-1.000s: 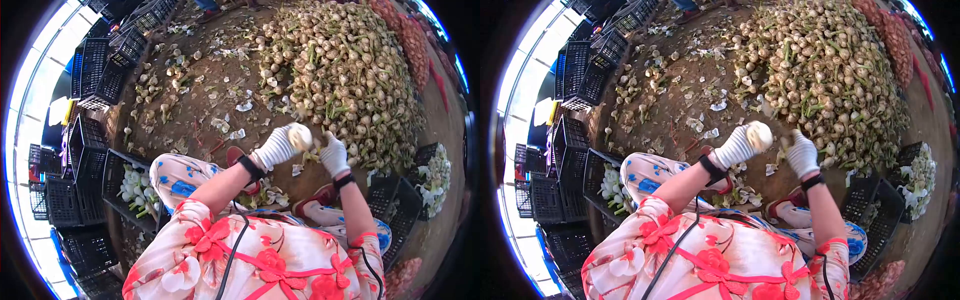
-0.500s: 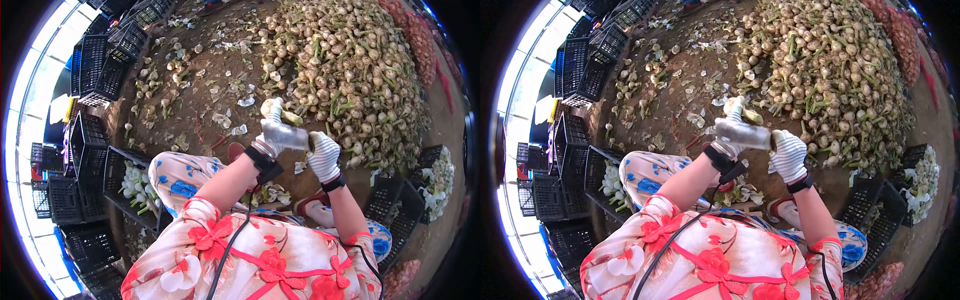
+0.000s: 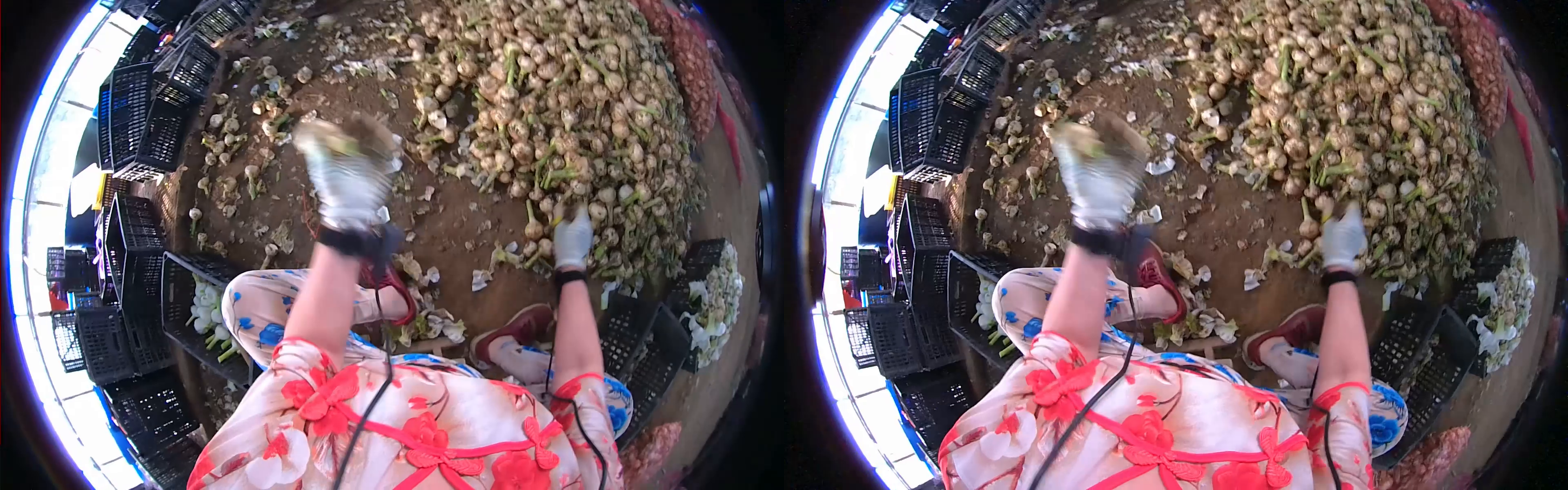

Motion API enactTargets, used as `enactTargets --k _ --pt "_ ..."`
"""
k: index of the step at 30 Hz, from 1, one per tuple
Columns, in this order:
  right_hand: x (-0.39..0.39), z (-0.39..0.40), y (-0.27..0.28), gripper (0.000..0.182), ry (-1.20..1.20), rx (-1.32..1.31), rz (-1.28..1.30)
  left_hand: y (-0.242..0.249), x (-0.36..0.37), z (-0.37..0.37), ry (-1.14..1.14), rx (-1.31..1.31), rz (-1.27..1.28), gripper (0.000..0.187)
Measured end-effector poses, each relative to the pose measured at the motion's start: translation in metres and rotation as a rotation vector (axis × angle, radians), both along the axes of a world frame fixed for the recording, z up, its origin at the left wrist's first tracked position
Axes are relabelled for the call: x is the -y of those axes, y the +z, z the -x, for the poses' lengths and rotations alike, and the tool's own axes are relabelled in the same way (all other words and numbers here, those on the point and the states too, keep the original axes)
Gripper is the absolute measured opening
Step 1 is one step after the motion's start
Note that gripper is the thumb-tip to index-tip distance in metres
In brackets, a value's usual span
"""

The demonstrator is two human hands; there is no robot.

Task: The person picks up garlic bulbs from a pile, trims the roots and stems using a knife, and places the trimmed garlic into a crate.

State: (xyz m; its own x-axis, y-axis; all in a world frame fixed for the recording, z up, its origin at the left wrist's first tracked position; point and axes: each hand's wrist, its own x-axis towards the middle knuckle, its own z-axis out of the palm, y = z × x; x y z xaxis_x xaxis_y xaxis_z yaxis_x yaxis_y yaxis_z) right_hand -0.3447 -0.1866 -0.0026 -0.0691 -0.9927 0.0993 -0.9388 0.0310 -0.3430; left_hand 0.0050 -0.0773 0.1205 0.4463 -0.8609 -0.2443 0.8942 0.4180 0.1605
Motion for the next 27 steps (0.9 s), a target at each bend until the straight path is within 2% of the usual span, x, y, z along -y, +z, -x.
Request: enactTargets --k 1,2,4,5,6,8,10,12,13,14,16,18,20,21,22,24,25,26,27 --pt "0.024 0.021 -0.019 0.046 0.008 -0.011 0.168 0.003 0.006 -0.021 0.108 0.142 -0.001 0.058" --pt "0.052 0.035 -0.033 0.045 0.022 -0.016 0.351 0.0 0.013 -0.027 0.19 0.088 -0.159 0.06" --pt "0.081 0.013 0.021 0.043 -0.114 0.155 -0.038 -0.022 0.017 -0.015 0.054 0.227 -0.259 0.056" --pt "0.119 0.036 -0.033 0.039 -0.1 0.024 0.131 -0.035 0.022 -0.004 -0.003 0.343 -0.269 0.046" --pt "0.126 0.022 -0.01 0.039 -0.281 0.453 -0.129 -0.048 0.024 0.007 -0.045 0.399 -0.295 0.036" --pt "0.141 0.015 -0.012 0.037 -0.175 0.275 -0.161 -0.081 0.032 0.023 -0.252 0.381 -0.41 0.026" --pt "0.148 0.008 0.0 0.037 -0.261 0.286 -0.249 -0.089 0.034 0.042 -0.41 0.444 -0.44 0.028" --pt "0.144 0.011 -0.008 0.037 -0.349 0.291 -0.338 -0.111 0.042 0.051 -0.585 0.755 -0.477 0.036" --pt "0.136 0.018 -0.024 0.036 -0.167 0.465 -0.237 -0.123 0.051 0.057 -0.665 0.82 -0.507 0.05" --pt "0.125 0.023 -0.032 0.034 0.018 0.636 -0.135 -0.155 0.059 0.068 -0.608 1.033 -0.389 0.057" --pt "0.074 -0.005 -0.018 0.036 0.205 1.232 -0.157 -0.137 0.064 0.094 -0.636 1.253 -0.354 0.06" --pt "0.01 -0.051 0.052 0.036 0.554 1.09 -0.171 -0.144 0.073 0.114 -0.925 1.179 -0.321 0.065" --pt "-0.026 -0.06 0.069 0.035 0.515 1.052 -0.41 -0.077 0.061 0.114 -1.196 0.897 -0.166 0.068" --pt "-0.034 -0.064 0.076 0.026 0.574 1.16 -0.34 -0.107 0.05 0.121 -1.015 0.789 -0.142 0.064" --pt "-0.036 -0.061 0.081 0.026 0.582 1.163 -0.336 -0.103 0.045 0.119 -1.009 0.795 -0.141 0.064" --pt "-0.036 -0.047 0.09 0.02 0.529 0.863 -0.218 -0.095 0.031 0.115 -0.796 0.99 -0.166 0.062" --pt "-0.039 -0.044 0.094 0.02 0.657 0.671 -0.055 -0.09 0.03 0.108 -0.885 1.095 -0.111 0.058" --pt "-0.046 -0.043 0.114 0.024 0.825 0.501 0.035 -0.089 0.022 0.105 -0.881 1.099 -0.1 0.058" --pt "-0.055 -0.044 0.12 0.025 0.865 0.391 0.068 -0.092 0.013 0.102 -0.916 1.089 0.044 0.049"
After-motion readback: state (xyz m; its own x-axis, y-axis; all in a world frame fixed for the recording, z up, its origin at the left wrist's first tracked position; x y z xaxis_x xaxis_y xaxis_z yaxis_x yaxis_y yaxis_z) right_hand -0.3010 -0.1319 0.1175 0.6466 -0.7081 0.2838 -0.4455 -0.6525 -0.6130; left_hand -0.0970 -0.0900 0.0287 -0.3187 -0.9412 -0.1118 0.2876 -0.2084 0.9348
